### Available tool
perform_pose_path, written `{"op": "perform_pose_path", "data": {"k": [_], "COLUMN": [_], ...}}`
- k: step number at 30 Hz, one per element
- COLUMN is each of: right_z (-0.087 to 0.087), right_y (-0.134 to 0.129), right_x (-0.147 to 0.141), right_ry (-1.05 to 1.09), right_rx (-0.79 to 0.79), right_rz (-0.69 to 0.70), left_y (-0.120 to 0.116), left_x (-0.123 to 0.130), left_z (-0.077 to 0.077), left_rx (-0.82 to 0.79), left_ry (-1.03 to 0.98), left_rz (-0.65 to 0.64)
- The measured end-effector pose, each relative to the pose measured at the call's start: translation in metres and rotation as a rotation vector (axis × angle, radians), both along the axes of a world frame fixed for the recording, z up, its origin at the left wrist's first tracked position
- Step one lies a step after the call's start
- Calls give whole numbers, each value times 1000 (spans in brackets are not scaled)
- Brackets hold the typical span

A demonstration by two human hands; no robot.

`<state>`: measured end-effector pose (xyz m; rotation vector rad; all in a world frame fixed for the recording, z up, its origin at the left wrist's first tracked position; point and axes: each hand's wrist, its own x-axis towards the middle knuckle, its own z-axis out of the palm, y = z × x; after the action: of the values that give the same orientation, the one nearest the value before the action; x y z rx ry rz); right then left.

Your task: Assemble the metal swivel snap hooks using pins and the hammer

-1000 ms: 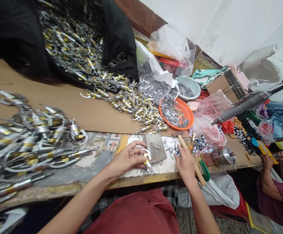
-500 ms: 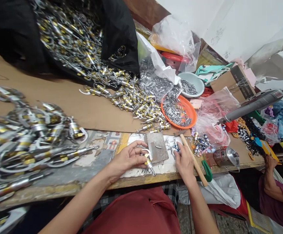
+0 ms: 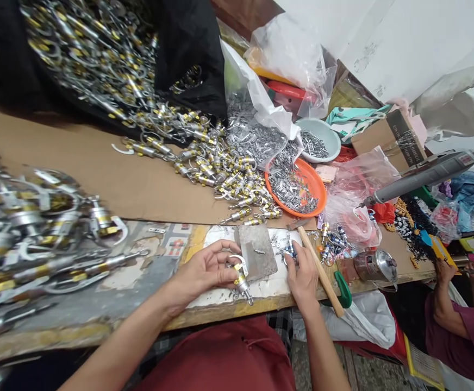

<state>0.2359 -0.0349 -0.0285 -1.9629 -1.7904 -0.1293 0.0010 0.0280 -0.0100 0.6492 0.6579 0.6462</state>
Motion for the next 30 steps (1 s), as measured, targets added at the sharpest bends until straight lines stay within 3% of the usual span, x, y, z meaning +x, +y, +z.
{"op": "perform_pose_path", "data": {"k": [10,21,30], "right_z": [0,0,-4], "right_y": [1,3,5], "right_x": [-1,-1,-1], "right_ry": [22,0,29], "right_rx": [14,27,41], "right_rz": [-20,-21,-18], "left_y": [-1,-4,-3], "left_x": [1,-2,0], "left_z": [-4,10,11], "left_rx": [17,40,50], "left_ry": [-5,18,45], "left_rz": [5,22,84]}}
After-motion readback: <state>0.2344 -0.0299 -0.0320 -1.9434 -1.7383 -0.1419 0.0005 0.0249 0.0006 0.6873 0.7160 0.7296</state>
